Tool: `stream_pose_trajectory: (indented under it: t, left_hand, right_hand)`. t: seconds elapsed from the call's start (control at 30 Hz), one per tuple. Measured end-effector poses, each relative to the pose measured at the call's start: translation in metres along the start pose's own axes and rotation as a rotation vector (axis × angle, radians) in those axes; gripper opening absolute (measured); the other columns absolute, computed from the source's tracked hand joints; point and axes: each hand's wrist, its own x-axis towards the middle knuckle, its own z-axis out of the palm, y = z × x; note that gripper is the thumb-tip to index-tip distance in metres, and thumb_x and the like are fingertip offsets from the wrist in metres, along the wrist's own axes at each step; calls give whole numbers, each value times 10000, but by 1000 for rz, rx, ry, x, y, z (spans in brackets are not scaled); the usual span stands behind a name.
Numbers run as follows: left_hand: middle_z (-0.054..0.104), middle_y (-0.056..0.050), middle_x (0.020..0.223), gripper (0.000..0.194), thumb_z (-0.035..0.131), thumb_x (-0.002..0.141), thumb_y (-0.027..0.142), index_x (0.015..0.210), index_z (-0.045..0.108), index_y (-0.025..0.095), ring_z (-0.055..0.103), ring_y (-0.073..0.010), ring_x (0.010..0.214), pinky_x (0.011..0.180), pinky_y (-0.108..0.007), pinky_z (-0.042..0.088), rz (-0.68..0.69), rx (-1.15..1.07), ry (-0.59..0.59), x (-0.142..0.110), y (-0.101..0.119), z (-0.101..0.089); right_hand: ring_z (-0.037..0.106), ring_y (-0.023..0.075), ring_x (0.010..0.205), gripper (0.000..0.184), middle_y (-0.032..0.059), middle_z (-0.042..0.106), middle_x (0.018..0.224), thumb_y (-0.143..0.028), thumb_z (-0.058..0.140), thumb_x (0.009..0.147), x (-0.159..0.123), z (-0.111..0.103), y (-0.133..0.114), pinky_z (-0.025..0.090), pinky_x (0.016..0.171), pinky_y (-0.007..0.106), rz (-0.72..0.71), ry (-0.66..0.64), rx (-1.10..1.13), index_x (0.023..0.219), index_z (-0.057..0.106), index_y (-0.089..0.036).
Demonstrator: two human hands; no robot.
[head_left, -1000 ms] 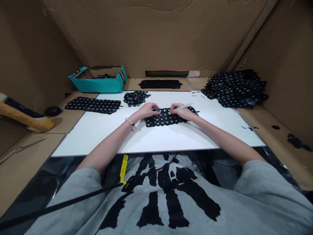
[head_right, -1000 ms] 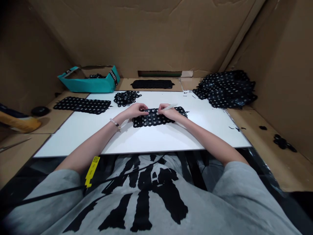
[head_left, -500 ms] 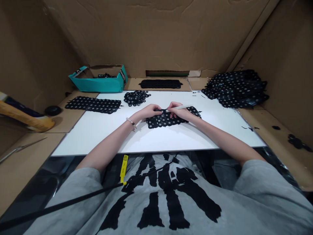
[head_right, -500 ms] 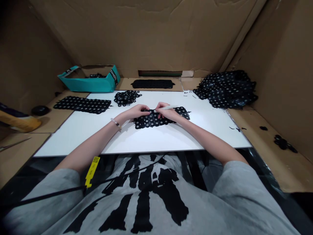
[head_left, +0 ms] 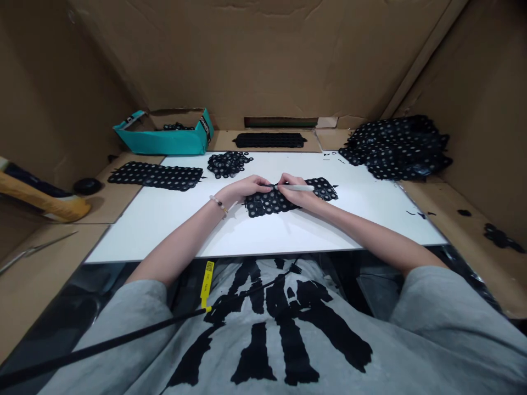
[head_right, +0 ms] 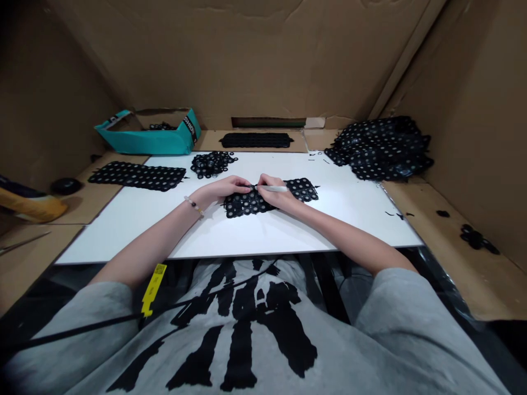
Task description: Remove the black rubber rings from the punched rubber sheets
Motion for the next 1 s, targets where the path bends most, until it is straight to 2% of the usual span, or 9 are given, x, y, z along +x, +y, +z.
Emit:
stream_pose_trajectory:
  t: [0.13,0.27,0.33,0.4,0.53,0.7,0.87,1.0]
  left_hand:
    - [701,-38,799,401,798,665,518,892,733,194,609,-209,735,706,-346,464,8,76,-48,-1,5,-4]
    - [694,-4,870,406,798,637,496,901,705,201,608,-220,867,812,-322,454,179,399,57,-2,12,0]
    - [691,-3,889,404,798,619,461,905,689,197,607,-234,903,850,-329,448,225,486,111,-1,12,3]
    - [691,-12,892,378,786,626,437,893,674,193,611,-247,916,873,-343,447,240,508,135,0,11,6]
    - [706,-39,1007,420,792,622,400,968,668,195,621,-273,1013,937,-359,447,225,464,168,3,7,8]
    - [698,-58,1162,545,834,578,368,1069,668,198,610,-273,1119,1008,-355,432,181,352,196,3,5,8]
    - [724,-40,1064,569,849,574,366,1092,697,184,642,-265,1038,944,-353,471,88,207,171,2,5,6]
    - [733,-40,1016,556,868,574,387,1069,714,187,659,-260,992,885,-351,496,78,137,112,1,6,3]
  right_hand:
    - [595,191,767,109,6,669,770,-305,525,822,3,-1,0,410,679,295,2,-6,14,778,578,-220]
    - [576,164,626,106,-21,604,634,-319,572,790,4,-11,0,426,611,279,112,-101,226,767,568,-216]
    - [578,157,601,95,-21,599,616,-301,593,760,4,-15,2,425,582,269,165,-153,303,739,568,-213]
    - [590,156,627,91,-7,635,663,-291,609,743,5,-17,5,424,580,262,146,-193,298,719,595,-204]
    - [586,152,652,113,7,685,757,-306,617,749,4,-20,9,402,569,256,93,-224,240,722,642,-199]
    - [570,161,647,101,-3,665,711,-302,602,742,2,-17,4,386,571,264,127,-209,223,731,628,-205]
    - [565,178,714,78,9,659,737,-265,557,743,-2,-8,-7,391,641,285,67,-70,48,694,581,-209]
    - [578,197,765,87,39,677,797,-262,535,767,1,-2,-7,392,678,303,7,-27,-33,705,568,-211]
